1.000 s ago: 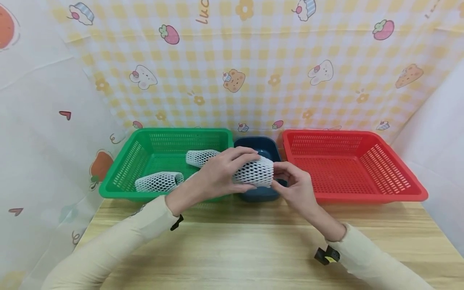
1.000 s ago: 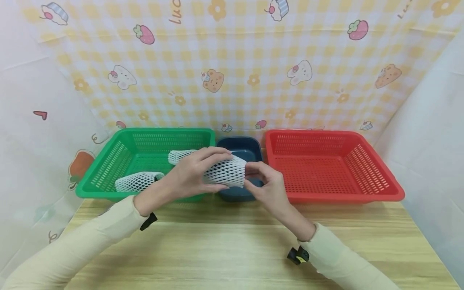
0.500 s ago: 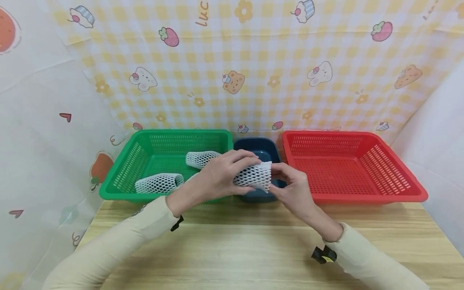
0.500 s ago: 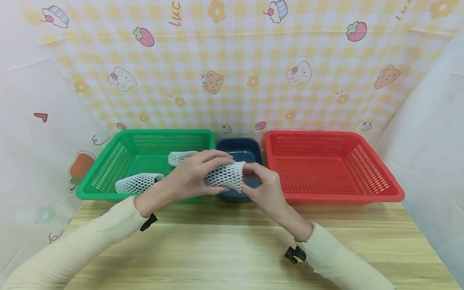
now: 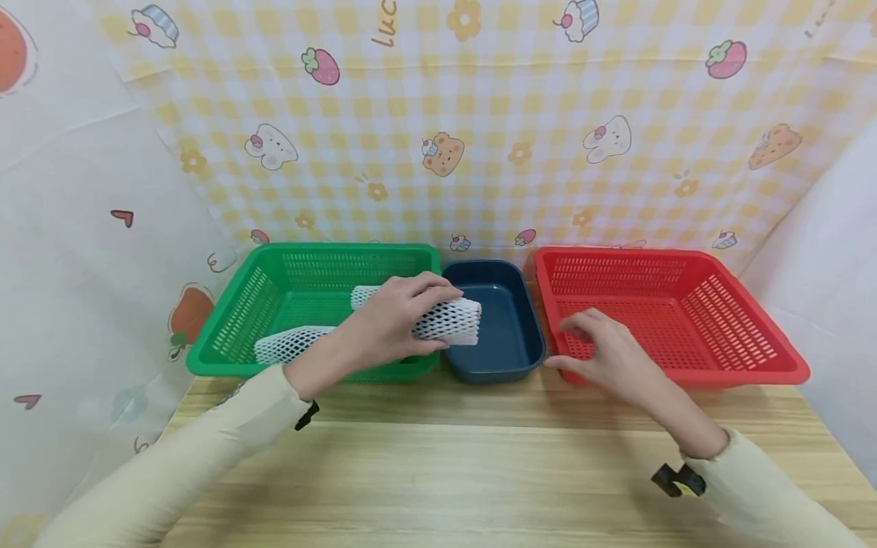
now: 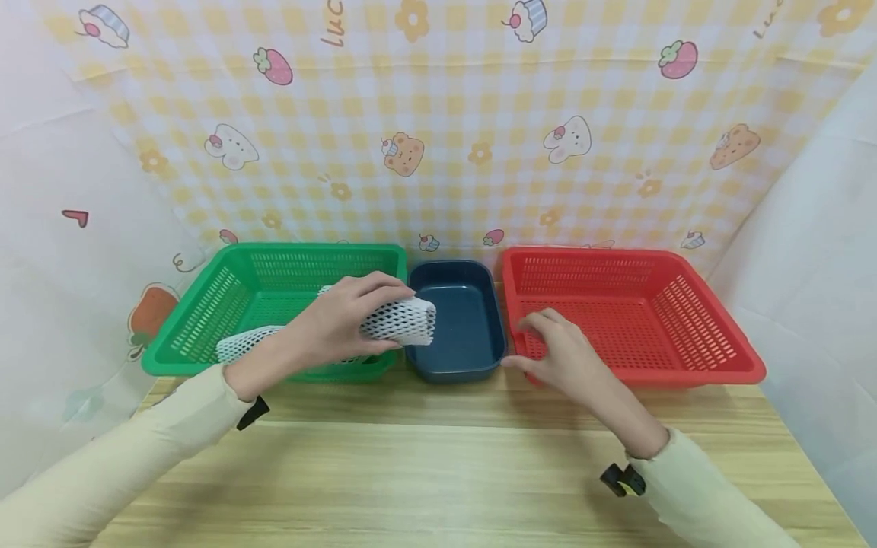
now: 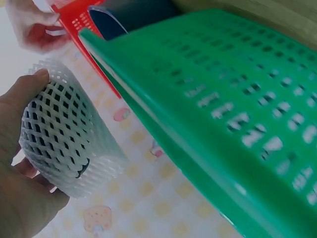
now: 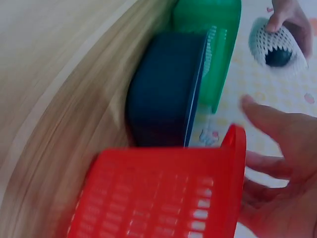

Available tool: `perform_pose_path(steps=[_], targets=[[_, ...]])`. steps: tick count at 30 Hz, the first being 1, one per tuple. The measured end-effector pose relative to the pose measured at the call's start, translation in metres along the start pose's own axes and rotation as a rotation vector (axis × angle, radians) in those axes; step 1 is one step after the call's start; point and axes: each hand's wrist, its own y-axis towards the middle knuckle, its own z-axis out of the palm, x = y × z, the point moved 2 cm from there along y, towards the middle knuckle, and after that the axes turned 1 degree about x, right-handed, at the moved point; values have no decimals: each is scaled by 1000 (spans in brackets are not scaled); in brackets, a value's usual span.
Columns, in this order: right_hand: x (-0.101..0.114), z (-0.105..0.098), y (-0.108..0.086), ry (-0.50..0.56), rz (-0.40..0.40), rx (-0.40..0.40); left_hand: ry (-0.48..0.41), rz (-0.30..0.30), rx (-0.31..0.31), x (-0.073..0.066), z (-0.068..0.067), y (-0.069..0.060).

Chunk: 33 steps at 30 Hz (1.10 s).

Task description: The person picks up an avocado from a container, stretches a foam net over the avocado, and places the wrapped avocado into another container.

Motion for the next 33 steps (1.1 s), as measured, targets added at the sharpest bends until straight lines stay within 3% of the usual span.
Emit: perform_pose_path(steps=[4, 8, 11, 21, 33], targets=[[-8, -7, -5, -45, 64, 115, 28, -37, 32, 10, -8, -7], [-8, -9, -7, -56, 70, 234, 39, -104, 73, 22, -18, -16], [-6, -10, -7, -66, 66, 274, 31, -166, 106, 32, -25, -23], [-4, -11, -7, -86, 60, 297, 43, -333, 208, 62, -46, -45], [-3, -10, -6, -99, 50, 308, 45, -435, 338, 101, -59, -69]])
